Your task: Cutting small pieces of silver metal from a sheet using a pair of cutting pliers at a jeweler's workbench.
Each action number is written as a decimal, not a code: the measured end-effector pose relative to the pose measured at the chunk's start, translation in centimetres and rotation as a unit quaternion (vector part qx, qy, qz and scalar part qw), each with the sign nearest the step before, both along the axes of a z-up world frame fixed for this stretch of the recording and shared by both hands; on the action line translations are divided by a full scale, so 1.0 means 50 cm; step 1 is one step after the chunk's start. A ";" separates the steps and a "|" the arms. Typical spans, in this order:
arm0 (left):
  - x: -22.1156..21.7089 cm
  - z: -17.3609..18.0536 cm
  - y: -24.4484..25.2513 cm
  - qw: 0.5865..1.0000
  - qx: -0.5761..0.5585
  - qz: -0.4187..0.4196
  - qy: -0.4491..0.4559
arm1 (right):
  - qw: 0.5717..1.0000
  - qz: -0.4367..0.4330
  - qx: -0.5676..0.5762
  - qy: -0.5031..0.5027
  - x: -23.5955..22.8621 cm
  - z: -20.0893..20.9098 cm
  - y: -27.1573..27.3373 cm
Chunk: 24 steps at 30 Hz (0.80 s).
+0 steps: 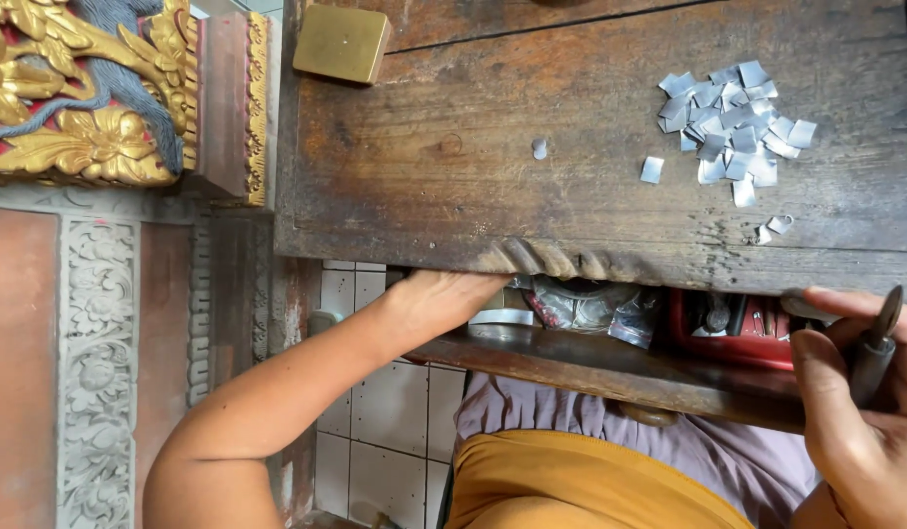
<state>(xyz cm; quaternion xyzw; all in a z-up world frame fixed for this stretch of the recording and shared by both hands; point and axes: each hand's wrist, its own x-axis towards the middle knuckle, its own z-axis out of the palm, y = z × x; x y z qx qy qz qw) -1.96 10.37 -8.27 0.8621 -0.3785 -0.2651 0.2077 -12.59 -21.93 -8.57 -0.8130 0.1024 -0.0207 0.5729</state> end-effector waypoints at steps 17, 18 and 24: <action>0.003 0.004 0.008 0.919 0.351 0.121 0.130 | 0.997 0.027 -0.061 -0.045 0.020 0.022 -0.006; -0.003 -0.013 0.007 0.919 0.351 0.126 0.131 | 0.997 0.032 -0.061 -0.046 0.018 0.021 -0.007; -0.006 -0.100 0.024 0.952 0.251 0.172 0.040 | 0.996 0.027 -0.057 -0.055 0.020 0.030 -0.003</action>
